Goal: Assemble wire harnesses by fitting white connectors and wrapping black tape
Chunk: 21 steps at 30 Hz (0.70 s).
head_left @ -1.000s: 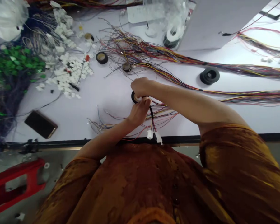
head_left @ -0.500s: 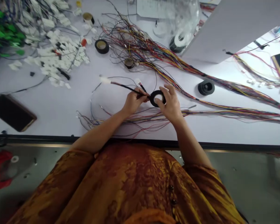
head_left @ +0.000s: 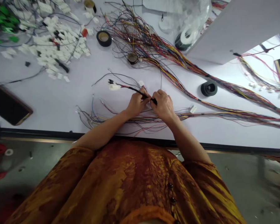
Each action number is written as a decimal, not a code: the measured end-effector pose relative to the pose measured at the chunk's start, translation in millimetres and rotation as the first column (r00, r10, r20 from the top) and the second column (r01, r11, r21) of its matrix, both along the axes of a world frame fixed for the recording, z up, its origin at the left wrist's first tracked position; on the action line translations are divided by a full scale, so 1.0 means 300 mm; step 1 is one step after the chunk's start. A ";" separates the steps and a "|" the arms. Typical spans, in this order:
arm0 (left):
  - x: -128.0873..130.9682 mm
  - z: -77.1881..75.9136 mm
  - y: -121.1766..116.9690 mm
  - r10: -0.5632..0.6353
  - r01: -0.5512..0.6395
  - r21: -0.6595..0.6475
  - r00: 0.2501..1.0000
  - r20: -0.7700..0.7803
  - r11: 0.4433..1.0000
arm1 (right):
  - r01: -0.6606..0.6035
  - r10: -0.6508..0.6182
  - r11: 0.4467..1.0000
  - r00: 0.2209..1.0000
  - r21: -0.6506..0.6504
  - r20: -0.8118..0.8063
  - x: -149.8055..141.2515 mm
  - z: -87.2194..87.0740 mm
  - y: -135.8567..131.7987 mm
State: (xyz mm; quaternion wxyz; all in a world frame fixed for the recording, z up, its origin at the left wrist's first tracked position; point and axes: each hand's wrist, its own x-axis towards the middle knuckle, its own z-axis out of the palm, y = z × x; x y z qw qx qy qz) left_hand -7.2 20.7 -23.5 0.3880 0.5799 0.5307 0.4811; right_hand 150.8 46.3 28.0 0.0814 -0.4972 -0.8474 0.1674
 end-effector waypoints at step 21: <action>-0.047 -0.035 0.091 0.027 0.045 -0.204 0.941 0.336 0.978 | -0.038 0.046 0.998 0.979 0.044 -0.199 0.061 -0.090 0.092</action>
